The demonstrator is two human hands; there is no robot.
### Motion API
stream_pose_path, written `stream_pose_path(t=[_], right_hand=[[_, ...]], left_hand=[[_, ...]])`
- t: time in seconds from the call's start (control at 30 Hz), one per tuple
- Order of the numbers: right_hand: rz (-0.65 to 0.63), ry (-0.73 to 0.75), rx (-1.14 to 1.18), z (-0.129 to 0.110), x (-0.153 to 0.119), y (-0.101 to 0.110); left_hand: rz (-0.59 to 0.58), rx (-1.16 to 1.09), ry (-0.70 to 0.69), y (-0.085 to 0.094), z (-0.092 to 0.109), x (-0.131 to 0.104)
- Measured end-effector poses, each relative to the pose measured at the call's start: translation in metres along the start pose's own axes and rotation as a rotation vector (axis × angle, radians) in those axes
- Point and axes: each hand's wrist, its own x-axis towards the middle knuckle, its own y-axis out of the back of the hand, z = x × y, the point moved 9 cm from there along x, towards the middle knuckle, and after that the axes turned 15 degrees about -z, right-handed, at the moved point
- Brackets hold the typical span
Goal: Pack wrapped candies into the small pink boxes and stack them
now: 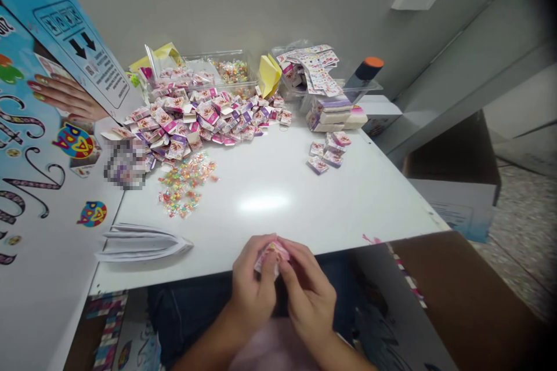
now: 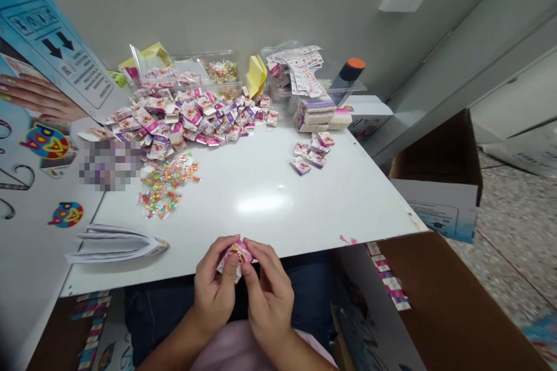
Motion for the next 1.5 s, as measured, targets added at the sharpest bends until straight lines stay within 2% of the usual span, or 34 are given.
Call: stream_pose_path(t=[0.1,0.23,0.33,0.4,0.47,0.53,0.63,0.7,0.77,0.83,0.9,0.97,1.03,1.13,1.2,1.3,1.37,1.4,1.5], right_hand=[[-0.056,0.051,-0.093,0.001,-0.003,-0.008],[-0.018,0.061,-0.068,0.006,-0.008,-0.014],[-0.079,-0.046,0.004,0.021,-0.003,-0.025],[-0.064,-0.172,0.077,0.040,0.006,-0.020],[0.064,-0.278,0.111,0.062,0.020,0.004],[0.231,-0.329,0.056,0.081,0.038,0.044],[0.362,-0.328,-0.021,0.102,0.069,0.102],[0.408,-0.315,-0.090,0.109,0.081,0.132],[0.422,-0.279,-0.173,0.106,0.084,0.147],[0.402,-0.219,-0.257,0.096,0.079,0.143],[0.334,-0.149,-0.320,0.083,0.070,0.122],[0.206,-0.088,-0.339,0.071,0.062,0.085],[-0.021,-0.028,-0.324,0.061,0.057,0.032],[-0.486,0.103,-0.323,0.043,0.050,-0.066],[-0.658,0.158,-0.374,0.033,0.048,-0.118],[-0.830,0.147,-0.471,0.032,0.053,-0.176],[-0.909,0.173,-0.473,0.031,0.056,-0.199],[-0.923,0.196,-0.461,0.029,0.058,-0.204],[-0.893,0.243,-0.421,0.025,0.059,-0.194]], left_hand=[[-0.006,0.012,0.038,-0.002,-0.004,-0.001],[-0.024,-0.006,0.142,-0.004,-0.019,-0.004],[-0.002,-0.092,0.288,-0.003,-0.042,-0.009],[-0.049,-0.209,0.349,-0.011,-0.055,-0.012],[-0.123,-0.295,0.356,-0.022,-0.062,-0.016],[-0.153,-0.284,0.345,-0.026,-0.068,-0.022],[-0.106,-0.127,0.355,-0.015,-0.082,-0.033],[-0.064,-0.019,0.332,-0.002,-0.088,-0.040],[-0.032,0.070,0.269,0.010,-0.087,-0.045],[-0.002,0.152,0.188,0.019,-0.081,-0.050],[0.021,0.237,0.130,0.023,-0.071,-0.055],[0.045,0.300,0.081,0.025,-0.059,-0.061],[0.086,0.319,0.028,0.029,-0.046,-0.067],[0.203,0.363,-0.060,0.042,-0.028,-0.079],[0.256,0.501,-0.133,0.050,-0.014,-0.088],[0.293,0.712,-0.192,0.056,0.001,-0.098],[0.347,0.736,-0.148,0.064,0.003,-0.104],[0.378,0.723,-0.112,0.069,0.001,-0.107],[0.451,0.676,-0.034,0.083,-0.005,-0.115]])
